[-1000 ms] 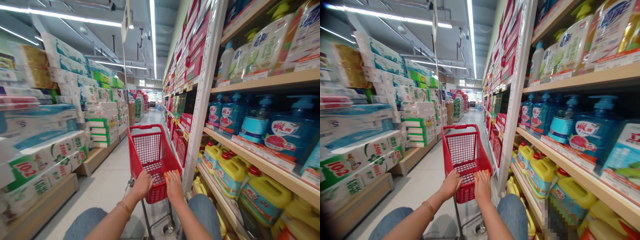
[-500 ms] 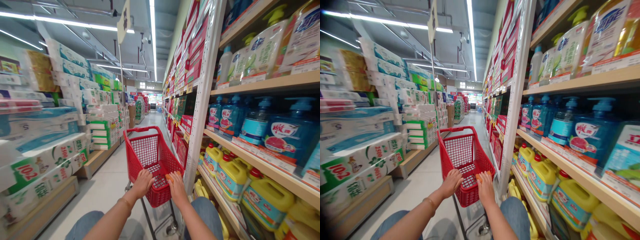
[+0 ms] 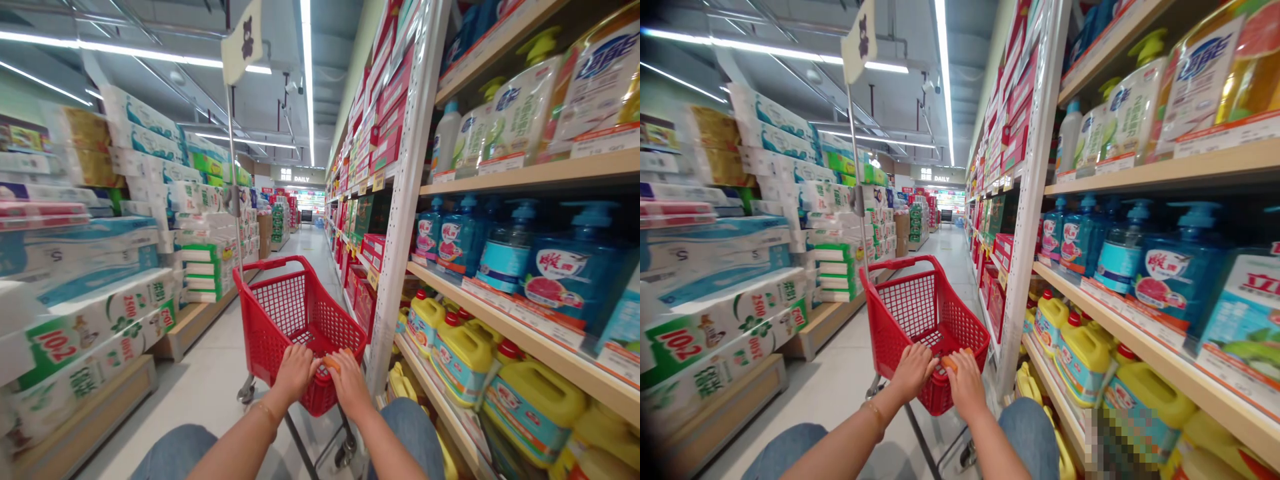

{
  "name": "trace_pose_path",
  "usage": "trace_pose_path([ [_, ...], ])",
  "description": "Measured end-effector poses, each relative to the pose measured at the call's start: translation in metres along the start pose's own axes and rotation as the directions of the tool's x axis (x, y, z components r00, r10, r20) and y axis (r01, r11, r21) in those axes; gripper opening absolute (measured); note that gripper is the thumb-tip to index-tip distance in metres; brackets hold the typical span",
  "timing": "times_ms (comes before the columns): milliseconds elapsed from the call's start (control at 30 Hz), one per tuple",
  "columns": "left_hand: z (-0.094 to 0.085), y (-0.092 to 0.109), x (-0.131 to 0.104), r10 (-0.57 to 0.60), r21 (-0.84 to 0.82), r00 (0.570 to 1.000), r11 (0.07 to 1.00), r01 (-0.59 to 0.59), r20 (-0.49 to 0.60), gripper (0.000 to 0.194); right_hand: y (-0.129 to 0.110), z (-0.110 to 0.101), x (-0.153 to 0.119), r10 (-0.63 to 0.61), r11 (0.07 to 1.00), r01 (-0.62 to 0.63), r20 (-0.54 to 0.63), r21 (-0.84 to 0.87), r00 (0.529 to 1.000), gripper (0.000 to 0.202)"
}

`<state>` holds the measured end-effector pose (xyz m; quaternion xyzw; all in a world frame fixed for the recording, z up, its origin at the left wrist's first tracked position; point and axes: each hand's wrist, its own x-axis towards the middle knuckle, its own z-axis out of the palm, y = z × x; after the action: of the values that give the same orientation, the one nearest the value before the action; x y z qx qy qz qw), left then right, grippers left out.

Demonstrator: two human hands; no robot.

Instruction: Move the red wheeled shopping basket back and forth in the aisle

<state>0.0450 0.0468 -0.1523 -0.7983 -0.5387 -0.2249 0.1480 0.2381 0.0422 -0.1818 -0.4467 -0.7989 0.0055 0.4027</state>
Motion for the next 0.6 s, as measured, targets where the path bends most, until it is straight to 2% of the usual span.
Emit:
trace_pose_path([
  [100, -0.004, -0.014, 0.003, 0.105, -0.013, 0.995, 0.994, -0.105, 0.002, 0.034, 0.014, -0.006, 0.003, 0.074, 0.997, -0.074, -0.013, 0.011, 0.997, 0.038],
  [233, -0.004, -0.031, 0.003, 0.074, 0.017, 0.997, 0.997, -0.073, -0.024, 0.034, 0.02, -0.009, 0.002, 0.08, 0.994, -0.079, -0.01, 0.074, 0.997, 0.04],
  [333, -0.001, -0.03, 0.002, 0.047, 0.045, 0.999, 0.998, -0.048, 0.023, 0.036, 0.015, -0.002, 0.001, 0.099, 0.992, -0.094, -0.062, 0.085, 0.993, 0.04],
  [433, 0.0, -0.02, 0.002, 0.043, 0.057, 0.998, 0.997, -0.046, 0.049, 0.037, 0.005, 0.007, -0.003, 0.124, 0.99, -0.116, -0.104, 0.077, 0.987, 0.041],
  [533, -0.001, -0.015, 0.001, 0.039, 0.068, 0.999, 0.997, -0.041, 0.038, 0.037, -0.001, 0.005, -0.01, 0.075, 0.993, -0.068, -0.071, 0.1, 0.995, 0.042],
  [600, -0.005, -0.019, 0.0, 0.072, 0.057, 0.997, 0.996, -0.074, 0.039, 0.036, 0.002, -0.002, -0.013, 0.047, 0.991, -0.043, -0.023, 0.125, 0.999, 0.043],
])
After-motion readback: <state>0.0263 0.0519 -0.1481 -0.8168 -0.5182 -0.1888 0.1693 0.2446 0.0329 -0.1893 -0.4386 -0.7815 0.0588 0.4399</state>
